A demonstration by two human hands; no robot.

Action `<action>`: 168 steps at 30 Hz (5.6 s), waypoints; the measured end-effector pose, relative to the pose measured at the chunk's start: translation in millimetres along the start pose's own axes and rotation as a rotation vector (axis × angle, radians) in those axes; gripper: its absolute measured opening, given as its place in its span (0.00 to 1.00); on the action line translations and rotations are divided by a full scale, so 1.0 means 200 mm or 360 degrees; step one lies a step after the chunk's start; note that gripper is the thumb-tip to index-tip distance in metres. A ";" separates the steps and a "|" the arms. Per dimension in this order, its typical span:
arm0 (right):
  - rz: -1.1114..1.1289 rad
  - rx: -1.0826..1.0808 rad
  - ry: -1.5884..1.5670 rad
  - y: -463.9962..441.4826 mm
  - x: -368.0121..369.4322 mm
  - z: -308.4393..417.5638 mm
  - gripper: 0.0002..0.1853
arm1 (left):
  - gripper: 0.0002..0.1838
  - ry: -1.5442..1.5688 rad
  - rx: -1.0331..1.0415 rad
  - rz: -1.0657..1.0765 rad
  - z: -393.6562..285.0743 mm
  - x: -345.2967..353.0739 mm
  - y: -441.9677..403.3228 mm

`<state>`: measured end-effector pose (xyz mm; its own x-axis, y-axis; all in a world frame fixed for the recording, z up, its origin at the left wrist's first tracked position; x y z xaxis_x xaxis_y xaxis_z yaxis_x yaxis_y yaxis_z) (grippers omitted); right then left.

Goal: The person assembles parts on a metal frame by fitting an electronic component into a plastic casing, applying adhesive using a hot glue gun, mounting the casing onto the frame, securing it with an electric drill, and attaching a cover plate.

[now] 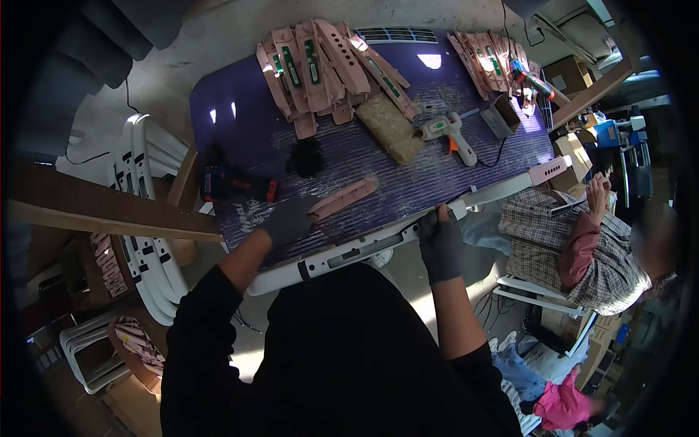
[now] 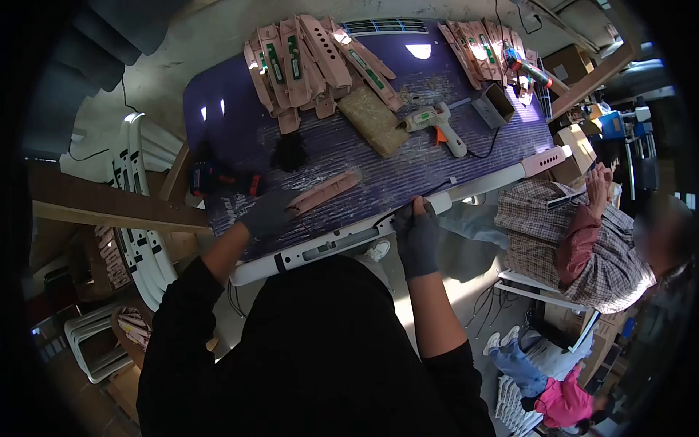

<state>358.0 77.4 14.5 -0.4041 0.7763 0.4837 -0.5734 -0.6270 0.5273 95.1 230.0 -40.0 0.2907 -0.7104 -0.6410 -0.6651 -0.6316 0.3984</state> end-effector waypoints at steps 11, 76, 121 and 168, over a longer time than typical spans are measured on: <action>-0.0123 -0.0011 0.0086 0.02 0.02 0.01 0.10 | 0.32 0.0577 -0.0031 0.0529 -0.02 0.21 -0.04; 0.0615 -0.1287 0.2911 0.40 0.09 -0.09 0.22 | 0.36 0.0462 -0.0066 0.0809 -0.43 0.10 0.09; 0.1248 -0.0692 0.1674 0.31 0.36 -0.23 0.08 | 0.29 0.0527 -0.0378 -0.0023 -0.14 -0.04 0.57; 0.0757 0.0147 0.1719 0.29 0.42 -0.24 0.11 | 0.17 -0.1400 0.0998 -0.1121 -0.19 -0.91 -1.14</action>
<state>257.0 109.7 51.3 -0.9811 0.0877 -0.1728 -0.1669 -0.8353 0.5239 220.3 490.9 11.0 0.3198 0.3083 -0.8959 -0.8317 -0.3616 -0.4213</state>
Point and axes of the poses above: each hand's wrist, its own y-axis away from the middle knuckle, its own x-axis out of the palm, z = x × y, the point moved 6 cm from there along -y, towards the middle knuckle, and after that the axes turned 10 degrees about -z, right-handed, at the moved point
